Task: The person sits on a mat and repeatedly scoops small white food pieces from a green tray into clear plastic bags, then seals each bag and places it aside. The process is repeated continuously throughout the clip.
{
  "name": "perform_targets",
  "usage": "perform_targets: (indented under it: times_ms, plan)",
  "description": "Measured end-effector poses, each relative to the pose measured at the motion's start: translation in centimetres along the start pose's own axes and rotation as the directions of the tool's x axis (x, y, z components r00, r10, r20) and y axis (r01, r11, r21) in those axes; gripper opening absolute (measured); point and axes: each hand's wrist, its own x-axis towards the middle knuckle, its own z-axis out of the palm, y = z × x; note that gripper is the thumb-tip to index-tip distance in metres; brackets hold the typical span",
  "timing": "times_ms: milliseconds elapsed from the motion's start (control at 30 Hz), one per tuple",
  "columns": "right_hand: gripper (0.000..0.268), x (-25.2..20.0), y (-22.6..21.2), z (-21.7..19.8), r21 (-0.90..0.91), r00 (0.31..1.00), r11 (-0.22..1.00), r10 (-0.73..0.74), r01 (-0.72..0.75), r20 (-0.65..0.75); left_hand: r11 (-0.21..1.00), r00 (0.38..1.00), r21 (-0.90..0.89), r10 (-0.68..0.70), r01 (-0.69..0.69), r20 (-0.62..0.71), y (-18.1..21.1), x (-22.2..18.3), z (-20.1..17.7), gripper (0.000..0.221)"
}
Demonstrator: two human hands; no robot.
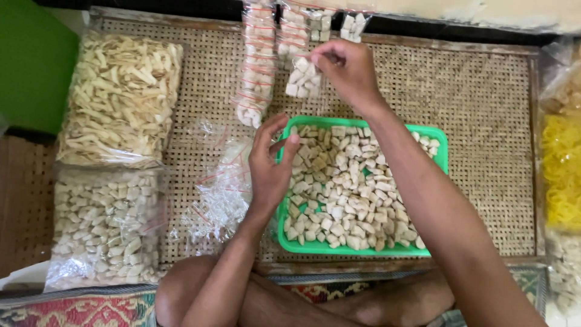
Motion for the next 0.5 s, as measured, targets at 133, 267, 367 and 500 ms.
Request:
perform_targets:
  times_ms: [133, 267, 367, 500]
  plan:
    - [0.004, 3.0, 4.1, 2.8, 0.019, 0.994, 0.995, -0.098, 0.099, -0.053, 1.0, 0.999, 0.012, 0.023, -0.023, 0.029, -0.9, 0.1, 0.1, 0.035]
    - [0.005, 4.0, 7.9, 5.3, -0.069, 0.99, 0.991, -0.122, 0.117, -0.07, 0.998, 0.989, 0.068, -0.001, -0.01, 0.151, -1.5, -0.1, 0.5, 0.034]
    - [0.006, 4.1, 9.6, 6.8, -0.097, 0.983, 0.985, -0.156, 0.146, -0.101, 0.997, 0.983, 0.066, 0.013, -0.026, 0.182, -1.9, -0.1, 0.8, 0.032]
    - [0.005, 4.1, 11.1, 7.8, -0.081, 0.981, 0.984, -0.168, 0.161, -0.093, 0.998, 0.98, 0.049, 0.033, -0.043, 0.197, -2.3, -0.2, 0.9, 0.031]
